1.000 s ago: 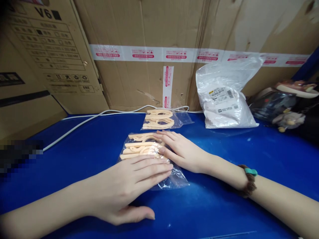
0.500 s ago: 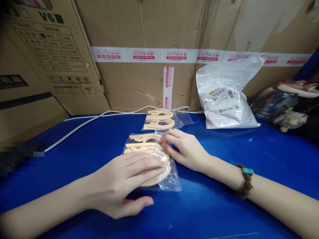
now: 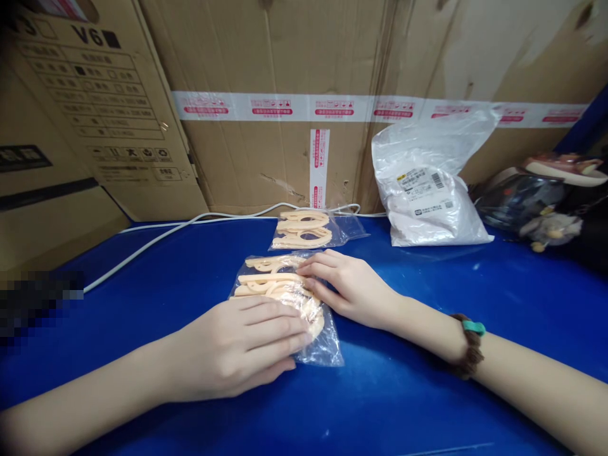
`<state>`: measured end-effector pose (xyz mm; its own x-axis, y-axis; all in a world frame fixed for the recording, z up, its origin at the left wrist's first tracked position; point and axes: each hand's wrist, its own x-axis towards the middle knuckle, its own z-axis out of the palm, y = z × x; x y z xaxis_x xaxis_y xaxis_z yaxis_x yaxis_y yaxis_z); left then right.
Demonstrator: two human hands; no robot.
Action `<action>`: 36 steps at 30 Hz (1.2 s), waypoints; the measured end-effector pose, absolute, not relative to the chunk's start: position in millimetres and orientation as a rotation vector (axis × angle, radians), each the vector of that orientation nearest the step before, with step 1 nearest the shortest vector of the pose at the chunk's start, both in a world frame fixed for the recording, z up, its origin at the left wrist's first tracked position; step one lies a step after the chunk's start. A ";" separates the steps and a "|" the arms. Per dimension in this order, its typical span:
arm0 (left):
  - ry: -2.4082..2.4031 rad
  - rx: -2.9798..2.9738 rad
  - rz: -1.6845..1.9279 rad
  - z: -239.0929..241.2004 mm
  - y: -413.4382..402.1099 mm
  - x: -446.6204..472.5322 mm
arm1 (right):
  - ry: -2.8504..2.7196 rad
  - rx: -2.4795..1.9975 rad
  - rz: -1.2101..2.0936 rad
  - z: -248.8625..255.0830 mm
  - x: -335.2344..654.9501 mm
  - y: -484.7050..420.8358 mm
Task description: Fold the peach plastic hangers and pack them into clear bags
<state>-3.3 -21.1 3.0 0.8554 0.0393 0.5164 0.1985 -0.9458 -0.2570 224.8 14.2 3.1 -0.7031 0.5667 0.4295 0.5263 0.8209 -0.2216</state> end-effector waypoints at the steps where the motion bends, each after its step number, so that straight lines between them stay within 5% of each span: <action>1: -0.173 -2.712 -0.739 2.9 -21.2 -3.3 | -2.518 -0.809 0.115 3.3 224.7 14.2; 36: -0.378 -2.680 -0.764 3.9 -32.6 -3.4 | -2.602 -0.864 0.150 8.0 224.7 13.8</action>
<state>-3.4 -32.6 3.9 0.8211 0.1612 0.5476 0.3371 -0.9111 -0.2371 224.7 13.8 8.0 -0.7321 0.5945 0.3326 0.5524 0.8038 -0.2207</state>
